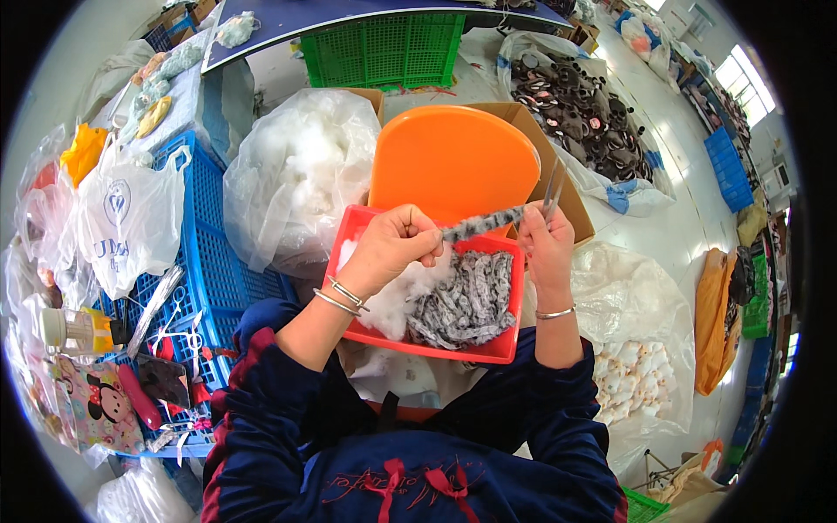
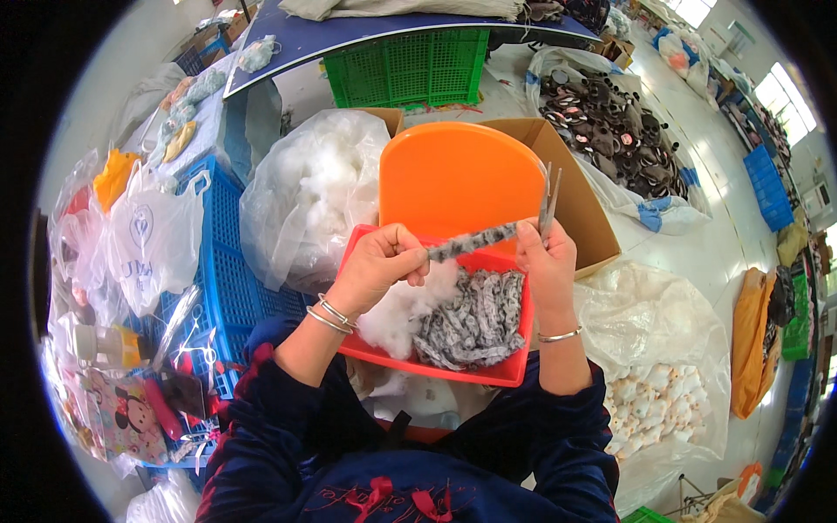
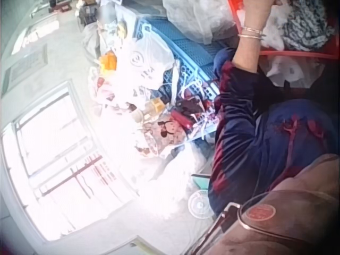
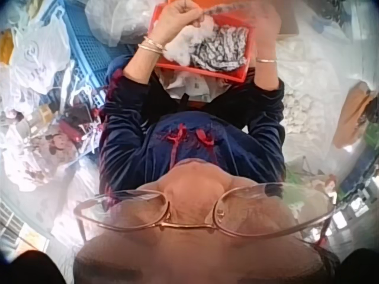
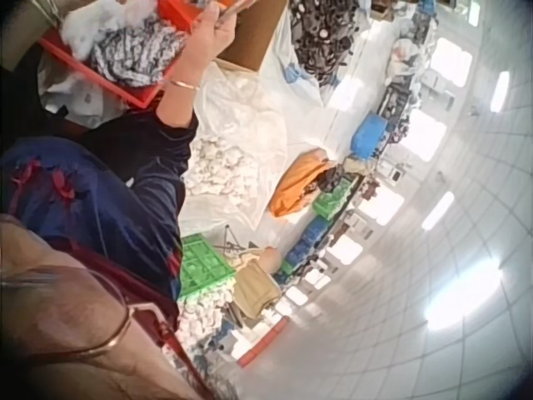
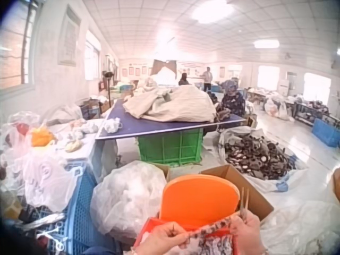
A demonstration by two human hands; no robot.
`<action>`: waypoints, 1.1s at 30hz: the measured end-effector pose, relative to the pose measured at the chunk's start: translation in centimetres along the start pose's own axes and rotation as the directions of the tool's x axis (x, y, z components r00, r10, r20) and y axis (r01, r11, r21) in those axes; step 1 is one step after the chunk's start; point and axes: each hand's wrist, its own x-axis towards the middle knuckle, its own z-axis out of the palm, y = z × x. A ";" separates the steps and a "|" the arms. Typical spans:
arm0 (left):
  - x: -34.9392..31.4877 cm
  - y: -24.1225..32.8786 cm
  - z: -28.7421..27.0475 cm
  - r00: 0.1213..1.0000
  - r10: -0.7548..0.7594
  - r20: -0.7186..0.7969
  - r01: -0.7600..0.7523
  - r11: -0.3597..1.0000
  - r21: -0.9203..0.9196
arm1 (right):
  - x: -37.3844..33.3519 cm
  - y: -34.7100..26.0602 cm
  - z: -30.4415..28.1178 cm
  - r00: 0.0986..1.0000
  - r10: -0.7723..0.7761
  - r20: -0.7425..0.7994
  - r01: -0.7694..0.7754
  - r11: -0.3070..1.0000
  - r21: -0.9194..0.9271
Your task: The person sits on the floor and uses scissors to cut and insert white stuffing into a gray plush toy held in a red tray. The person repeatedly adjusts the toy and stuffing, working on the same item throughout the clip.
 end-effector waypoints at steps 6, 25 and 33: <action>-0.4 1.0 1.7 0.990 -0.138 -0.034 0.138 0.990 0.001 | 0.3 -1.0 -0.9 0.999 -0.016 -0.033 0.015 1.000 -0.022; 0.5 0.3 0.0 0.996 -0.049 -0.068 0.058 0.988 0.142 | 4.9 -2.6 -11.1 0.793 -0.428 -0.433 0.040 0.746 -0.664; 0.5 1.6 -0.9 0.990 -0.019 -0.142 0.045 0.982 0.182 | 1.9 2.1 -6.9 0.958 0.108 0.264 0.105 0.728 -0.677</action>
